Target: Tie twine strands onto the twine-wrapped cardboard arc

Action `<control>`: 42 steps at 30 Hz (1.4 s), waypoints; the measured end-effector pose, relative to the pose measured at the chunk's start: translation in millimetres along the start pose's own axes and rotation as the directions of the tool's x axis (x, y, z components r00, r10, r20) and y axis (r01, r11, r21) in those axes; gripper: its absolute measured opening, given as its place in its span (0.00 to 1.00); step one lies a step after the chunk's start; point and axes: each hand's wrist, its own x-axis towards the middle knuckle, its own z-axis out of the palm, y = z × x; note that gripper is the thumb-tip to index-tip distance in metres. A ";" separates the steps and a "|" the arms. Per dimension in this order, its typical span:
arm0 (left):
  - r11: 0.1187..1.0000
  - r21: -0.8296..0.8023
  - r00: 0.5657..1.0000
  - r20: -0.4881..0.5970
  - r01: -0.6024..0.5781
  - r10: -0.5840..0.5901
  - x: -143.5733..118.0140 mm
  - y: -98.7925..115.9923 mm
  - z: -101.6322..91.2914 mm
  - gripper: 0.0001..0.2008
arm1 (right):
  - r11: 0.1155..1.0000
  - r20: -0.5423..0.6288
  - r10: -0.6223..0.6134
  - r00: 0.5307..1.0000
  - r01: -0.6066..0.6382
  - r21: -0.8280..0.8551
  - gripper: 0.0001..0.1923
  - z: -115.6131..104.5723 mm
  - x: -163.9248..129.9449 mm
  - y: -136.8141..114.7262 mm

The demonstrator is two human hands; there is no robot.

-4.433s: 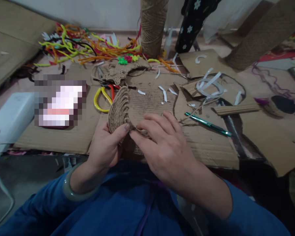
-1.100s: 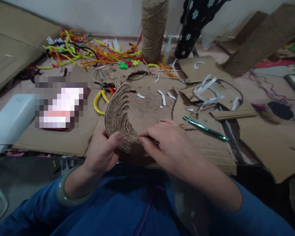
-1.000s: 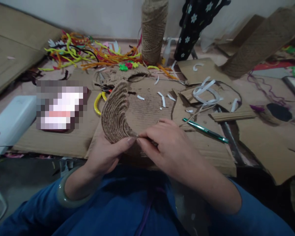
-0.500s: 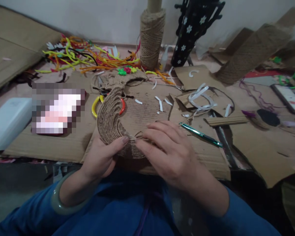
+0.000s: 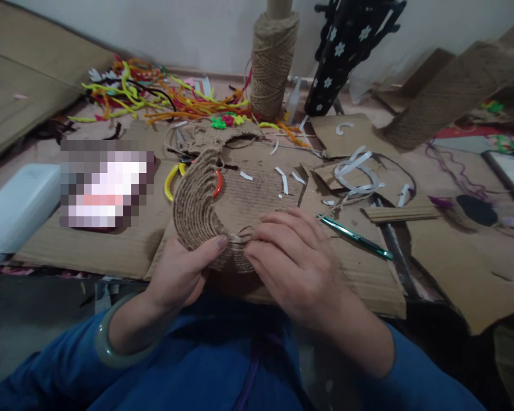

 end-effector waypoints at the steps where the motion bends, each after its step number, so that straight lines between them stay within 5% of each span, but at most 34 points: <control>1: 1.000 0.016 1.000 -0.005 -0.003 0.003 -0.1 0.1 0.1 0.10 | 1.000 0.013 0.012 1.000 -0.012 0.012 0.10 -0.1 0.9 -0.2; 11: 0.998 0.054 1.000 -0.012 -0.014 0.015 -1.1 0.0 0.6 0.07 | 0.950 0.151 0.264 0.953 -0.284 0.128 0.06 -1.2 14.7 -11.3; 15: 0.998 0.059 1.000 -0.012 -0.013 0.013 -1.8 -1.7 -1.2 0.06 | 0.948 0.156 0.269 0.950 -0.290 0.130 0.03 -1.9 13.8 -10.6; 19: 0.996 0.089 0.999 -0.030 -0.013 0.016 -2.4 -1.9 -1.5 0.06 | 0.946 0.206 0.284 0.937 -0.308 0.097 0.11 -3.4 12.3 -8.1; 22: 0.997 0.070 0.999 -0.018 -0.028 0.030 -2.0 -0.8 -0.3 0.05 | 0.948 0.239 0.265 0.934 -0.298 0.115 0.06 -4.1 12.0 -7.8; 33: 0.999 0.041 0.997 -0.082 -0.012 0.015 -0.7 -1.7 -1.8 0.05 | 0.980 0.169 0.191 0.967 -0.196 0.015 0.05 -2.1 10.3 -10.4; 42: 0.997 -0.080 0.999 -0.032 0.007 -0.009 -0.3 2.8 0.2 0.05 | 0.965 0.201 0.187 0.961 -0.218 0.144 0.06 -2.7 8.2 -6.0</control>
